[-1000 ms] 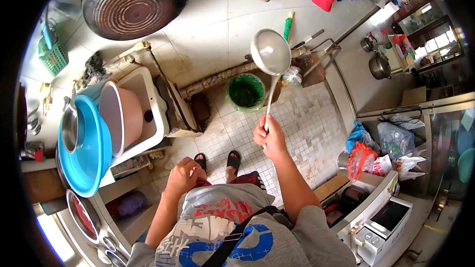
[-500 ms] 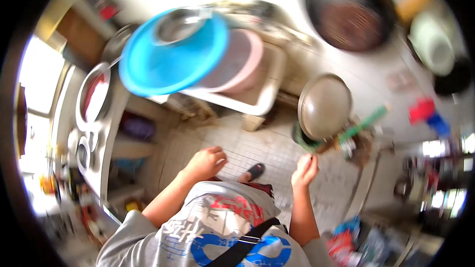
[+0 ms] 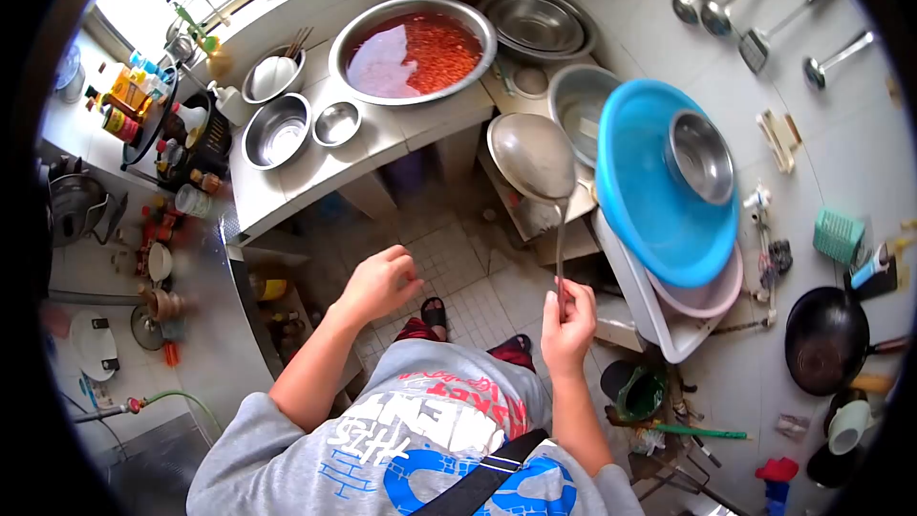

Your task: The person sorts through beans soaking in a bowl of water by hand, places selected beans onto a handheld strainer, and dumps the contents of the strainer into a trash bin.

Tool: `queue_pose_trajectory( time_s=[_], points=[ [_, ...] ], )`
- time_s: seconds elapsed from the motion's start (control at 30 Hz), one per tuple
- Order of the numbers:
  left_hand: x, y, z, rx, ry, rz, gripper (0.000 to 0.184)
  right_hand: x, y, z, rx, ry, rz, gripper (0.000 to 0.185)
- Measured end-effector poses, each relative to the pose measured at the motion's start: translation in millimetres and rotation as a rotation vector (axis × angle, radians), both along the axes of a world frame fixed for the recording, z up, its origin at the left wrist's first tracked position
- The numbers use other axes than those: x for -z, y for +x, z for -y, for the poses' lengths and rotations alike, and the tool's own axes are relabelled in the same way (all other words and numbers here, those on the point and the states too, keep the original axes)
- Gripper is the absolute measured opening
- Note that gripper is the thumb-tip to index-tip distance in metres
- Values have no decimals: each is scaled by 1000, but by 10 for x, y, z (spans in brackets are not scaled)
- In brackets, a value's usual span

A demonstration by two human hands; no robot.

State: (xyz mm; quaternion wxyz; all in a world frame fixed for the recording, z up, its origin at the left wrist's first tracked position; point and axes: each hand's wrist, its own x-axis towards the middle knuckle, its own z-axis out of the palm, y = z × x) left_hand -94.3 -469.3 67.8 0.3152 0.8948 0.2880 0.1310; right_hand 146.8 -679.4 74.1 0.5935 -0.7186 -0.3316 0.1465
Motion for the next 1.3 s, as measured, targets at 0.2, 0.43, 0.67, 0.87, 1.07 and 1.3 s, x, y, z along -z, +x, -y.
queue_pose_trajectory(
  time_s=[0.2, 0.43, 0.67, 0.87, 1.07, 1.3],
  points=[
    [57, -565, -611, -256, 0, 1, 12, 88, -5, -1066, -91, -104, -326, 28],
    [150, -520, -1085, -399, -147, -22, 12, 64, 428, -2337, -115, 40, -458, 32],
    [-18, 29, -1861, -431, -196, 36, 15, 142, 897, -3331, -143, 16, -491, 28],
    [12, 731, -2625, -385, -164, 148, 10, 156, 1122, -3647, -172, -81, -493, 31],
    [339, 1696, -3566, -397, -257, 213, 19, 162, 1199, -3792, -170, -145, -508, 33],
    [894, 2665, -4354, -396, -153, 52, 32, -51, 1085, -3932, -42, -266, -469, 34]
  ],
)
